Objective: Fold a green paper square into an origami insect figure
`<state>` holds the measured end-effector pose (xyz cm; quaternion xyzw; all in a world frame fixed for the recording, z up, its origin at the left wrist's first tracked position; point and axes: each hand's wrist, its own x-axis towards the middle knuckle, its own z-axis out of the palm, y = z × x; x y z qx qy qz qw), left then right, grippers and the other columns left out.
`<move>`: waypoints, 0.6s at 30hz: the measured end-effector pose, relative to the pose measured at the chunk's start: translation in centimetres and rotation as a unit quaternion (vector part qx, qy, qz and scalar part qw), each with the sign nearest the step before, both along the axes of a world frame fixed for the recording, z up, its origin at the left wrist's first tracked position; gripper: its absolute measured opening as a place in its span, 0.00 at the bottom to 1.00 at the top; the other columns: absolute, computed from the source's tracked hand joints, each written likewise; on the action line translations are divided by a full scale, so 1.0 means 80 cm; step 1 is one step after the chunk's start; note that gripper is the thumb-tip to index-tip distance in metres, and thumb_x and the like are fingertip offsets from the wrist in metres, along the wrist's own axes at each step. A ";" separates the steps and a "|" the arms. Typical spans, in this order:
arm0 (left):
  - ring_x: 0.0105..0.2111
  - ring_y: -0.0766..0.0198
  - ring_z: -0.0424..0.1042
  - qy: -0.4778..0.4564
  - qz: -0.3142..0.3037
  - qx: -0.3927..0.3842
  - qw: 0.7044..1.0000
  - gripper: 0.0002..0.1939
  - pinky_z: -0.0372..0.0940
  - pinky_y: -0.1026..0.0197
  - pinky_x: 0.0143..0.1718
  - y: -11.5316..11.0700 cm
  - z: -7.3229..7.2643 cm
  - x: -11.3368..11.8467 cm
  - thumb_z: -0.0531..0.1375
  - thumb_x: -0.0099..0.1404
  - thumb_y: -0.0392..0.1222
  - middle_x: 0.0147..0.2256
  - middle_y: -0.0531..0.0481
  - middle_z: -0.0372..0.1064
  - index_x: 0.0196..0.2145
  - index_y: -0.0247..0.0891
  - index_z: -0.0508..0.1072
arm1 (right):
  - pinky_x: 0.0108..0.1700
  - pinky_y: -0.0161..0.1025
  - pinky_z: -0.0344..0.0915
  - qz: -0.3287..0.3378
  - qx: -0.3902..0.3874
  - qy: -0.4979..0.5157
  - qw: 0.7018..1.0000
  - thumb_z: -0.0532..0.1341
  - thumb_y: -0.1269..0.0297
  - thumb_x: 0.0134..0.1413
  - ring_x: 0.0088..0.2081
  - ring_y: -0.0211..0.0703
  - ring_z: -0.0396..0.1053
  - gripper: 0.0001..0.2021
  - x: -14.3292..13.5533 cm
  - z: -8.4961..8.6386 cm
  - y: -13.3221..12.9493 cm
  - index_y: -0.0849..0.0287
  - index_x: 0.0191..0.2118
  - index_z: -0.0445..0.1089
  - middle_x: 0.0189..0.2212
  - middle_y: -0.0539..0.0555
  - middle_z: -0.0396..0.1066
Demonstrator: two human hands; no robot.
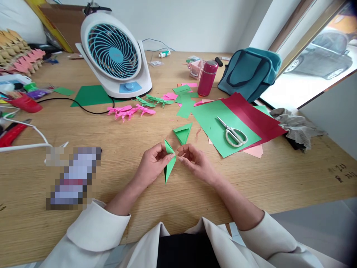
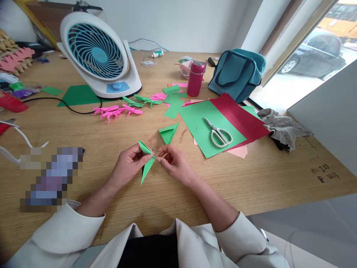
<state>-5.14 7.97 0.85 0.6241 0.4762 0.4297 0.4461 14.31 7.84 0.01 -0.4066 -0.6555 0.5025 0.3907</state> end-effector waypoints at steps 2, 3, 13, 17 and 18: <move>0.29 0.65 0.67 -0.039 0.008 -0.007 0.999 0.10 0.62 0.64 0.31 -0.001 -0.001 0.004 0.66 0.60 0.46 0.28 0.53 0.69 0.31 0.36 0.74 | 0.29 0.35 0.58 0.009 -0.028 0.024 0.999 0.62 0.45 0.60 0.28 0.35 0.61 0.19 -0.003 0.000 -0.002 0.56 0.45 0.66 0.35 0.50 0.67; 0.29 0.65 0.67 -0.055 0.015 -0.011 0.998 0.11 0.63 0.64 0.31 -0.002 -0.001 0.006 0.67 0.59 0.47 0.28 0.53 0.70 0.31 0.36 0.75 | 0.27 0.35 0.56 0.013 -0.044 0.035 0.998 0.62 0.44 0.59 0.26 0.35 0.59 0.20 -0.004 0.001 -0.003 0.56 0.45 0.66 0.32 0.48 0.65; 0.30 0.67 0.68 -0.125 0.046 -0.034 0.990 0.11 0.64 0.65 0.32 -0.009 -0.013 0.013 0.69 0.59 0.47 0.30 0.53 0.71 0.33 0.37 0.75 | 0.29 0.36 0.57 0.045 -0.104 0.106 0.988 0.66 0.42 0.54 0.25 0.36 0.59 0.25 -0.009 -0.005 -0.004 0.54 0.49 0.64 0.24 0.44 0.62; 0.30 0.68 0.67 -0.159 0.050 -0.063 0.984 0.12 0.64 0.66 0.33 -0.008 -0.014 0.015 0.70 0.57 0.45 0.29 0.54 0.70 0.32 0.36 0.74 | 0.33 0.36 0.62 0.028 -0.077 0.119 0.990 0.68 0.46 0.54 0.30 0.37 0.64 0.22 -0.012 -0.009 -0.003 0.54 0.46 0.65 0.30 0.47 0.66; 0.30 0.68 0.67 -0.174 0.052 -0.074 0.981 0.12 0.64 0.66 0.34 -0.009 -0.014 0.016 0.71 0.56 0.45 0.29 0.54 0.70 0.31 0.36 0.74 | 0.35 0.37 0.63 0.025 -0.067 0.124 0.990 0.68 0.47 0.54 0.31 0.37 0.65 0.21 -0.013 -0.010 -0.003 0.54 0.46 0.66 0.32 0.48 0.66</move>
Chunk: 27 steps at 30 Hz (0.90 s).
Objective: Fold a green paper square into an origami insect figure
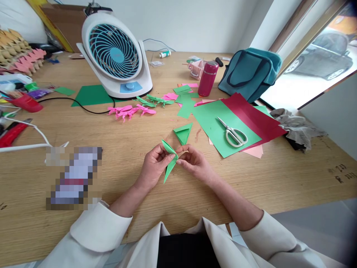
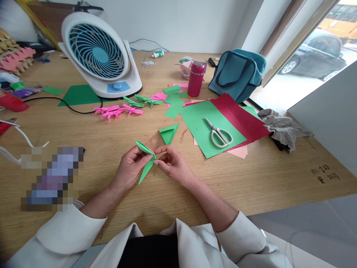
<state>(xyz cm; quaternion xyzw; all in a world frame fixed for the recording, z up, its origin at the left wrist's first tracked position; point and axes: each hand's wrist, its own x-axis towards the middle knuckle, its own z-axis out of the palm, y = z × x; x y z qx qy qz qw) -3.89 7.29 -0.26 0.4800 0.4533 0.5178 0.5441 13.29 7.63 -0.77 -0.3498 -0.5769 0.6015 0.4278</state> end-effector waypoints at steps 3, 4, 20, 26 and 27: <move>0.31 0.69 0.67 -0.060 0.000 -0.037 0.997 0.13 0.64 0.67 0.34 -0.001 0.003 0.003 0.72 0.53 0.44 0.29 0.55 0.70 0.31 0.37 0.74 | 0.37 0.38 0.65 -0.004 0.029 0.004 1.000 0.68 0.51 0.55 0.33 0.37 0.66 0.19 0.001 0.001 -0.001 0.54 0.46 0.66 0.37 0.50 0.66; 0.31 0.69 0.67 -0.082 -0.001 -0.052 0.995 0.14 0.64 0.67 0.34 -0.001 0.005 0.004 0.73 0.52 0.44 0.29 0.55 0.69 0.31 0.37 0.74 | 0.38 0.38 0.65 -0.006 0.044 -0.007 0.999 0.68 0.53 0.56 0.33 0.37 0.66 0.18 0.002 0.002 -0.001 0.54 0.46 0.66 0.38 0.50 0.66; 0.34 0.68 0.69 -0.176 -0.072 -0.107 0.976 0.17 0.65 0.67 0.34 -0.008 0.017 0.005 0.74 0.50 0.43 0.33 0.55 0.69 0.33 0.39 0.72 | 0.42 0.40 0.71 -0.019 0.172 -0.073 0.982 0.66 0.58 0.60 0.50 0.45 0.66 0.16 0.004 0.003 -0.003 0.51 0.51 0.65 0.50 0.56 0.65; 0.32 0.69 0.69 -0.171 -0.105 -0.092 0.975 0.16 0.65 0.66 0.34 -0.006 0.014 0.000 0.75 0.52 0.44 0.31 0.55 0.69 0.33 0.39 0.73 | 0.40 0.39 0.69 -0.033 0.127 -0.056 0.990 0.68 0.50 0.56 0.41 0.41 0.66 0.18 0.003 -0.002 0.000 0.52 0.46 0.66 0.44 0.53 0.63; 0.32 0.68 0.70 -0.174 -0.109 -0.089 0.975 0.16 0.66 0.66 0.35 -0.005 0.014 0.000 0.74 0.52 0.44 0.32 0.55 0.69 0.33 0.39 0.74 | 0.39 0.39 0.69 -0.029 0.107 -0.041 0.993 0.68 0.49 0.54 0.40 0.41 0.66 0.19 0.002 -0.002 0.000 0.52 0.45 0.65 0.44 0.53 0.62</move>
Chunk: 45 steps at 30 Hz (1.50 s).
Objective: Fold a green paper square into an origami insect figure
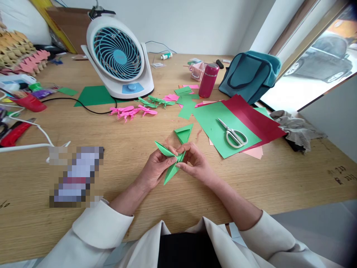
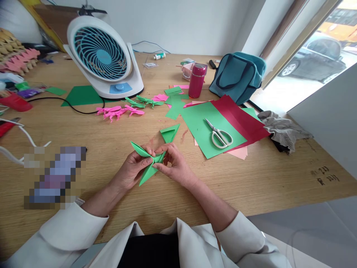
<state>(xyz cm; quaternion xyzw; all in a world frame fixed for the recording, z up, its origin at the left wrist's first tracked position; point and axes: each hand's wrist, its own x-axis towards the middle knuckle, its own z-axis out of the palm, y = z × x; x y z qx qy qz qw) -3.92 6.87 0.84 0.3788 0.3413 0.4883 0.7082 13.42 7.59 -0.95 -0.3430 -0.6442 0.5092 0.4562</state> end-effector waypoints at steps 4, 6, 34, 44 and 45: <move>0.35 0.67 0.71 -0.003 -0.007 0.025 1.000 0.13 0.67 0.66 0.38 0.001 0.000 -0.003 0.74 0.54 0.42 0.33 0.55 0.70 0.33 0.39 0.75 | 0.39 0.40 0.69 0.054 -0.105 0.090 0.989 0.71 0.45 0.48 0.39 0.41 0.66 0.24 -0.005 0.005 0.000 0.51 0.43 0.63 0.40 0.51 0.64; 0.36 0.67 0.72 -0.007 -0.011 0.033 0.999 0.12 0.67 0.65 0.39 0.001 0.001 -0.003 0.73 0.55 0.42 0.33 0.54 0.70 0.33 0.39 0.76 | 0.39 0.40 0.69 0.081 -0.139 0.120 0.980 0.72 0.46 0.46 0.37 0.41 0.67 0.25 -0.005 0.008 0.000 0.50 0.43 0.62 0.39 0.50 0.66; 0.34 0.65 0.74 0.167 0.044 0.266 0.948 0.05 0.67 0.66 0.36 0.000 0.004 -0.009 0.70 0.60 0.39 0.33 0.50 0.73 0.31 0.38 0.77 | 0.40 0.39 0.63 0.025 -0.065 0.126 0.990 0.72 0.56 0.52 0.36 0.40 0.64 0.11 -0.002 0.009 -0.002 0.54 0.33 0.72 0.32 0.50 0.66; 0.43 0.63 0.77 0.244 -0.005 0.291 0.925 0.08 0.70 0.65 0.45 0.004 0.015 -0.028 0.61 0.67 0.35 0.40 0.48 0.79 0.41 0.41 0.81 | 0.38 0.39 0.61 -0.023 -0.027 0.087 0.996 0.71 0.53 0.52 0.35 0.40 0.65 0.12 0.010 0.014 0.005 0.55 0.32 0.72 0.31 0.50 0.68; 0.42 0.63 0.77 0.250 0.005 0.296 0.922 0.08 0.71 0.65 0.44 0.004 0.014 -0.028 0.62 0.66 0.35 0.39 0.48 0.79 0.40 0.40 0.81 | 0.38 0.39 0.61 -0.024 -0.016 0.079 0.996 0.71 0.54 0.53 0.35 0.40 0.65 0.12 0.010 0.014 0.005 0.55 0.32 0.72 0.31 0.50 0.68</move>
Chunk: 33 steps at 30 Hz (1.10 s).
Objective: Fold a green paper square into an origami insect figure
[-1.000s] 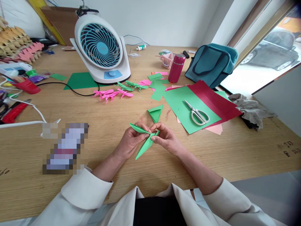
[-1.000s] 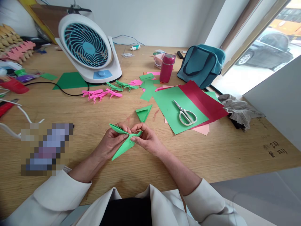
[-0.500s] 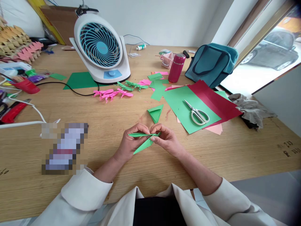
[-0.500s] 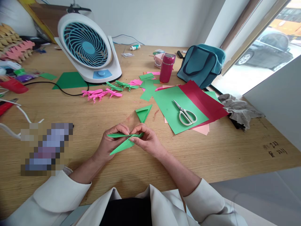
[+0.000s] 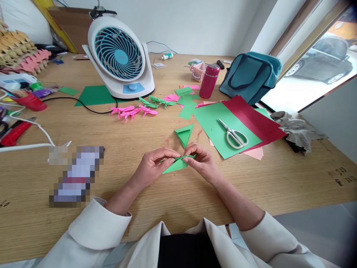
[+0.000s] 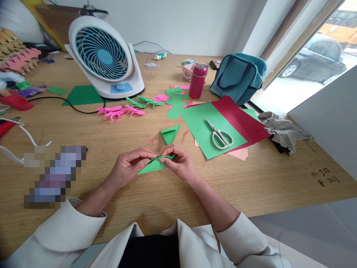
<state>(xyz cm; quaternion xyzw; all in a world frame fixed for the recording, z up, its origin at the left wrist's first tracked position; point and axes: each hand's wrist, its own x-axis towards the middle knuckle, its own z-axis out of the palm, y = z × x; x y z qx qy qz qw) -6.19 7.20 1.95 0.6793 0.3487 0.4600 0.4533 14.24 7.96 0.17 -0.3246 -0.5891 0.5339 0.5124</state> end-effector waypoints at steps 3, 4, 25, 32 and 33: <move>0.39 0.63 0.79 0.013 0.018 0.017 1.000 0.07 0.71 0.66 0.41 0.001 -0.004 0.001 0.64 0.64 0.35 0.37 0.48 0.80 0.38 0.40 0.82 | 0.37 0.39 0.61 -0.008 0.021 -0.026 0.999 0.70 0.54 0.54 0.35 0.40 0.65 0.11 0.001 0.001 -0.001 0.55 0.32 0.73 0.31 0.50 0.69; 0.38 0.63 0.79 0.021 0.026 0.020 0.999 0.06 0.71 0.66 0.40 0.001 -0.005 0.002 0.64 0.64 0.35 0.37 0.48 0.81 0.38 0.40 0.82 | 0.37 0.39 0.61 -0.010 0.024 -0.032 0.999 0.70 0.54 0.55 0.35 0.41 0.65 0.11 0.001 0.002 -0.001 0.55 0.32 0.72 0.31 0.50 0.69; 0.29 0.65 0.76 0.107 0.088 0.007 0.990 0.05 0.70 0.68 0.32 -0.009 -0.001 0.015 0.61 0.62 0.36 0.28 0.51 0.78 0.30 0.36 0.78 | 0.40 0.39 0.62 -0.033 0.057 -0.067 0.996 0.68 0.60 0.58 0.35 0.40 0.66 0.07 -0.002 -0.003 -0.002 0.55 0.33 0.74 0.30 0.50 0.69; 0.33 0.64 0.77 0.139 0.102 0.081 0.982 0.04 0.70 0.66 0.36 -0.014 -0.006 0.018 0.62 0.65 0.37 0.34 0.51 0.79 0.37 0.39 0.77 | 0.38 0.39 0.62 -0.066 0.031 -0.087 0.994 0.67 0.56 0.58 0.34 0.41 0.66 0.09 -0.001 -0.006 -0.003 0.55 0.33 0.73 0.30 0.50 0.70; 0.33 0.64 0.76 0.149 0.107 0.095 0.978 0.03 0.69 0.65 0.36 -0.015 -0.007 0.018 0.62 0.66 0.37 0.34 0.51 0.78 0.37 0.39 0.77 | 0.38 0.39 0.61 -0.064 0.027 -0.083 0.994 0.67 0.56 0.58 0.34 0.40 0.66 0.09 -0.001 -0.007 -0.003 0.55 0.32 0.73 0.30 0.50 0.70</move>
